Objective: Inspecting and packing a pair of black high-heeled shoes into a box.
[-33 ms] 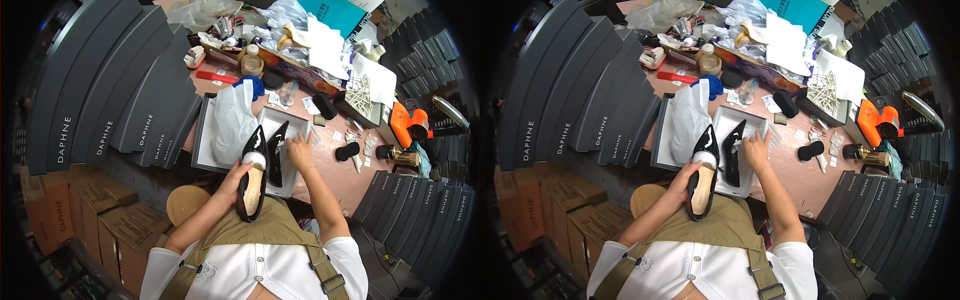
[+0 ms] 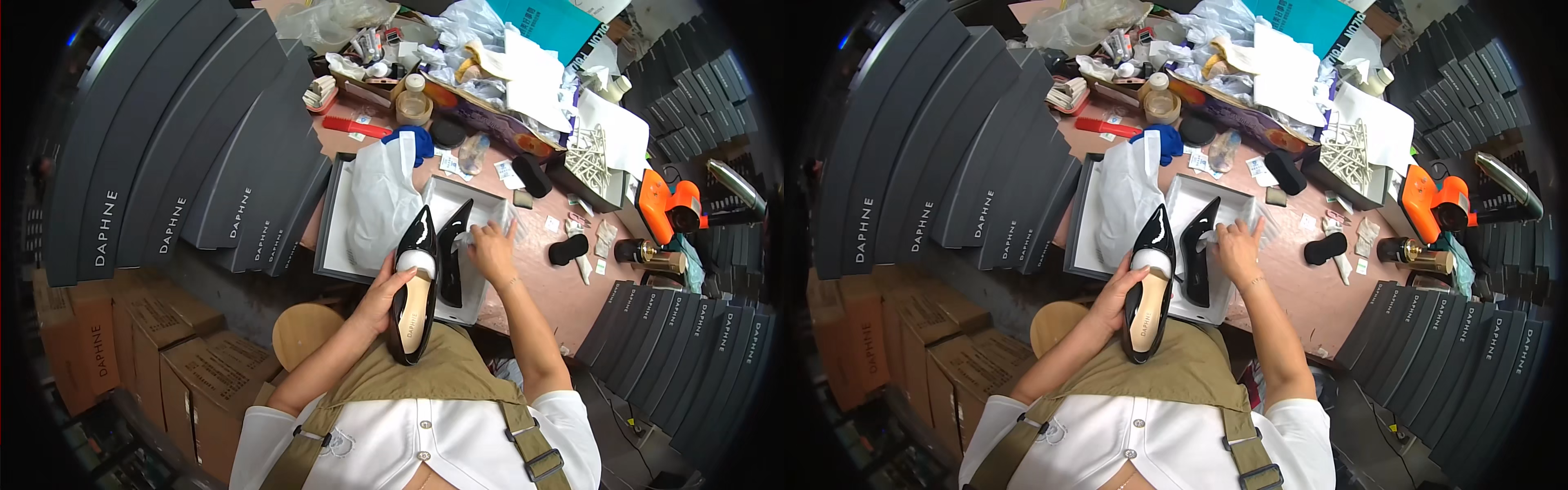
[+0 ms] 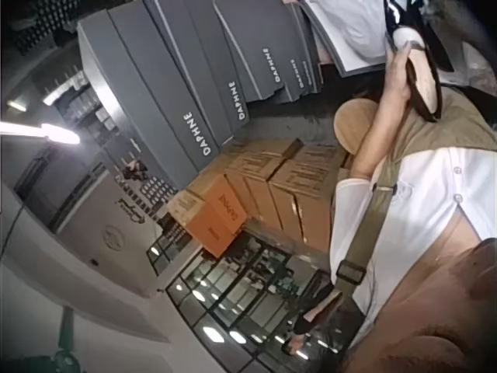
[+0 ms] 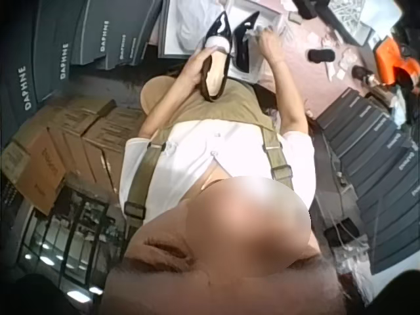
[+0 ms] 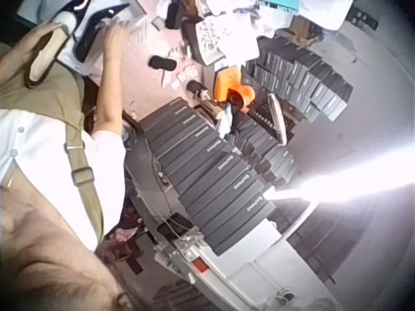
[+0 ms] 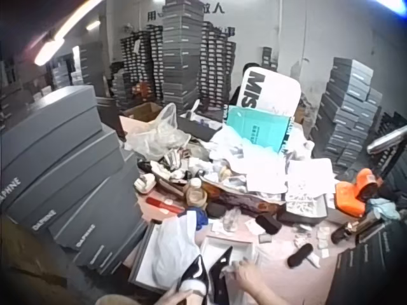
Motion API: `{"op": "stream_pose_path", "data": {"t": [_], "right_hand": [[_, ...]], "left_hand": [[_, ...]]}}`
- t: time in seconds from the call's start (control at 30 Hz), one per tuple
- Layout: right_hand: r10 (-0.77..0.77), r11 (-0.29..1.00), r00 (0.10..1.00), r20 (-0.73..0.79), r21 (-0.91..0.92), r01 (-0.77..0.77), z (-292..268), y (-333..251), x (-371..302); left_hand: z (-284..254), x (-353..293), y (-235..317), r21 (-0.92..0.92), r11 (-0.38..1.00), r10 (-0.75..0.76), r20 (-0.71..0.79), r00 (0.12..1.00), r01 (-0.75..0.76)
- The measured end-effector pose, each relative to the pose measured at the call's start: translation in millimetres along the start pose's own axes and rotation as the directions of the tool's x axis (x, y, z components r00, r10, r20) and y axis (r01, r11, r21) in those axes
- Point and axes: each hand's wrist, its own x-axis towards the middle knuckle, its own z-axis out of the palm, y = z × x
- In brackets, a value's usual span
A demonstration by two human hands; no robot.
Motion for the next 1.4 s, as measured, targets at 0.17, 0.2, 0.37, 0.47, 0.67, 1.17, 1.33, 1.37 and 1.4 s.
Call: {"op": "stream_pose_path", "data": {"t": [0.17,0.2,0.37,0.47,0.67,1.17,1.33,1.37,1.4], "right_hand": [[-0.173,0.647,0.982,0.077,0.760,0.055,-112,-68,-51],[-0.294,0.614,0.955,0.041,0.774,0.156,-117,-83,-56],[-0.177,0.877,0.955,-0.238,0.402,0.263,-69,-105,-38],[-0.104,0.749,0.931,-0.351,0.588,0.305,-70,-107,-49],[-0.015,0.855,0.882,-0.471,0.451,0.256,-74,-93,-49],[-0.017,0.538,0.980,-0.198,0.825,0.176,-88,-55,-60],[-0.037,0.692,0.938,-0.345,0.669,0.273,-92,-67,-69],[-0.024,0.735,0.955,-0.295,0.643,0.216,-96,-68,-69],[-0.016,0.762,0.930,-0.368,0.597,0.250,-91,-68,-65]], "left_hand": [[-15,12,4,-0.084,0.996,-0.026,-0.030,0.999,0.023],[-13,14,3,-0.086,0.996,-0.018,-0.029,0.999,0.016],[6,18,-9,-0.019,0.998,0.057,0.045,0.997,-0.057],[3,23,-5,0.000,0.998,0.061,0.090,0.994,-0.061],[16,24,-5,0.064,0.989,0.123,0.149,0.981,-0.134],[29,21,-3,0.297,0.930,0.105,0.347,0.932,-0.215],[15,28,1,0.551,0.741,0.178,0.389,0.904,-0.383],[18,26,-4,0.553,0.733,0.244,0.329,0.912,-0.396],[21,26,-6,0.542,0.743,0.266,0.300,0.916,-0.393]]}}
